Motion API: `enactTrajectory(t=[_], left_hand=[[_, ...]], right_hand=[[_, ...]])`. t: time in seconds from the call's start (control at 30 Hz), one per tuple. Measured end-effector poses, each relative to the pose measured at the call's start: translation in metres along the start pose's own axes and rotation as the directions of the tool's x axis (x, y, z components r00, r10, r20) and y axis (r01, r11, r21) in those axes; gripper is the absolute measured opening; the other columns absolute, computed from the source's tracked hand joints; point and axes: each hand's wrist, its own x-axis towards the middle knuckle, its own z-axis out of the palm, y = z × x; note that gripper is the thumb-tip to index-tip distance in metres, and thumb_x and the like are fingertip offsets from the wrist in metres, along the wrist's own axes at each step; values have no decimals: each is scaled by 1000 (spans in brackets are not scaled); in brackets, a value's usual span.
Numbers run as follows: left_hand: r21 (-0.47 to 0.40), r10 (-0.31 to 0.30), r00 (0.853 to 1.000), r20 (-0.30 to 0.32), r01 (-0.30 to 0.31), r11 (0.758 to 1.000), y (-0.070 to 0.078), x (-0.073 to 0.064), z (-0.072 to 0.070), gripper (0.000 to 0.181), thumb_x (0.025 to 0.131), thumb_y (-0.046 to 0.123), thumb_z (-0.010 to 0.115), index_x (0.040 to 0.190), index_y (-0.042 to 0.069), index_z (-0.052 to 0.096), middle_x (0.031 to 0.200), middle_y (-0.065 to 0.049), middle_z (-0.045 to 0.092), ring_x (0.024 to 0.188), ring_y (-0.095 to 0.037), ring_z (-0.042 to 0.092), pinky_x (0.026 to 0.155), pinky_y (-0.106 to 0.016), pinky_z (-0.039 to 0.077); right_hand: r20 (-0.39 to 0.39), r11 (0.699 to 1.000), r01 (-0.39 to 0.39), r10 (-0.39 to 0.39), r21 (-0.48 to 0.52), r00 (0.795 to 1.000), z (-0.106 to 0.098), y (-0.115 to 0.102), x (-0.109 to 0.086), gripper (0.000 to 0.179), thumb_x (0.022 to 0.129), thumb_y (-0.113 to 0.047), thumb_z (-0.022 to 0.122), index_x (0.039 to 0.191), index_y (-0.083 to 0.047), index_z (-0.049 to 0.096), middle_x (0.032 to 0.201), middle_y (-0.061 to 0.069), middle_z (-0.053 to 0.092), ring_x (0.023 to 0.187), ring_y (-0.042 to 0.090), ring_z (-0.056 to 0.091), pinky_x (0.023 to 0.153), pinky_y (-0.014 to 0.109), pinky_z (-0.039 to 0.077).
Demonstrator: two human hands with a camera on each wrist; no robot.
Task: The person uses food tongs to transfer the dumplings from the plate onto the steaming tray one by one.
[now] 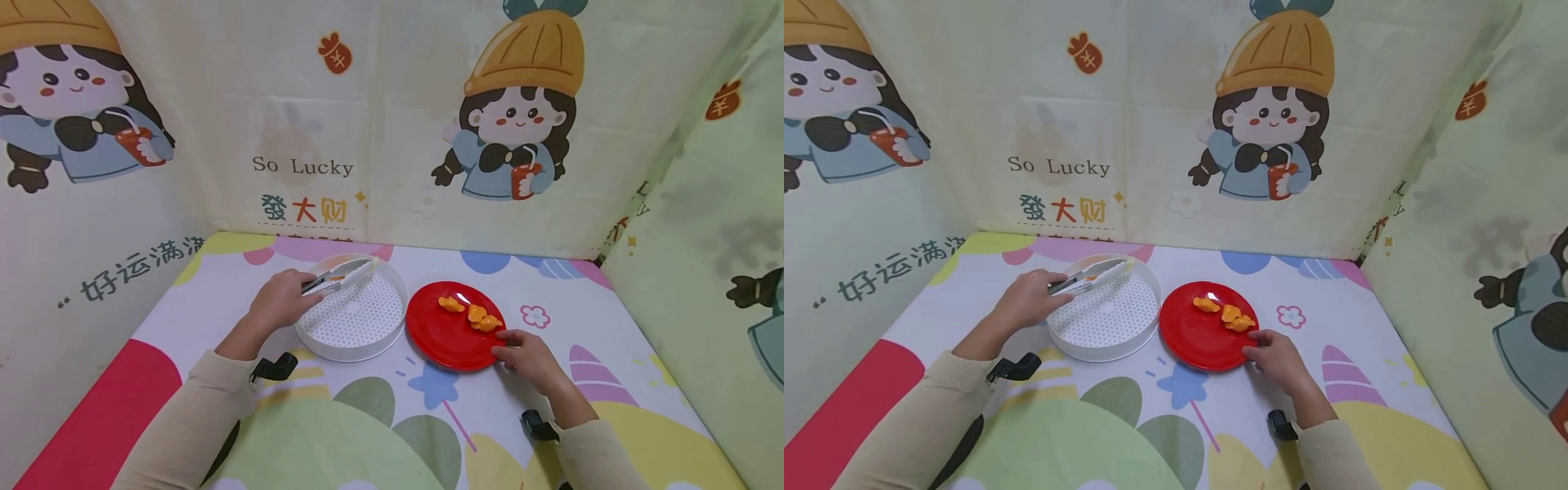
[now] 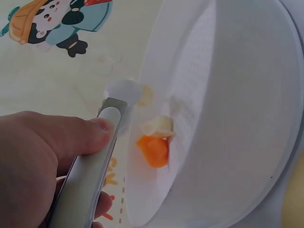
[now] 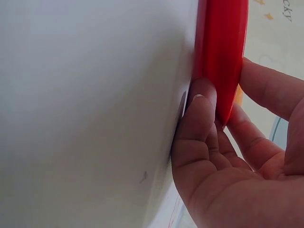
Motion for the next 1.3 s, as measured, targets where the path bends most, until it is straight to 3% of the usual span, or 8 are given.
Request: enactTrajectory(t=[0.23,0.8,1.3], left_hand=[[1,-16,1000,25,16,1000,-3,1,3,52,92,28,71,133,-3,61,117,-22,64,91,-30,55,71,-39,49],[23,-35,998,58,33,999,-5,2,10,52,92,29,70,134,-1,62,121,-24,63,94,-32,56,77,-44,51],[48,-43,998,39,41,998,0,-1,5,60,89,33,72,136,-2,59,115,-21,61,93,-31,56,77,-44,53]], right_hand=[[2,1000,-2,2,1,1000,0,-1,1,55,92,-22,72,137,4,51,119,19,59,89,25,59,72,32,57],[2,1000,2,-2,3,1000,0,-1,0,56,92,-22,72,137,5,51,119,20,59,88,25,59,72,32,57],[4,1000,-1,1,9,1000,0,-1,0,55,93,-21,71,137,5,51,119,19,59,89,25,59,73,32,57]])
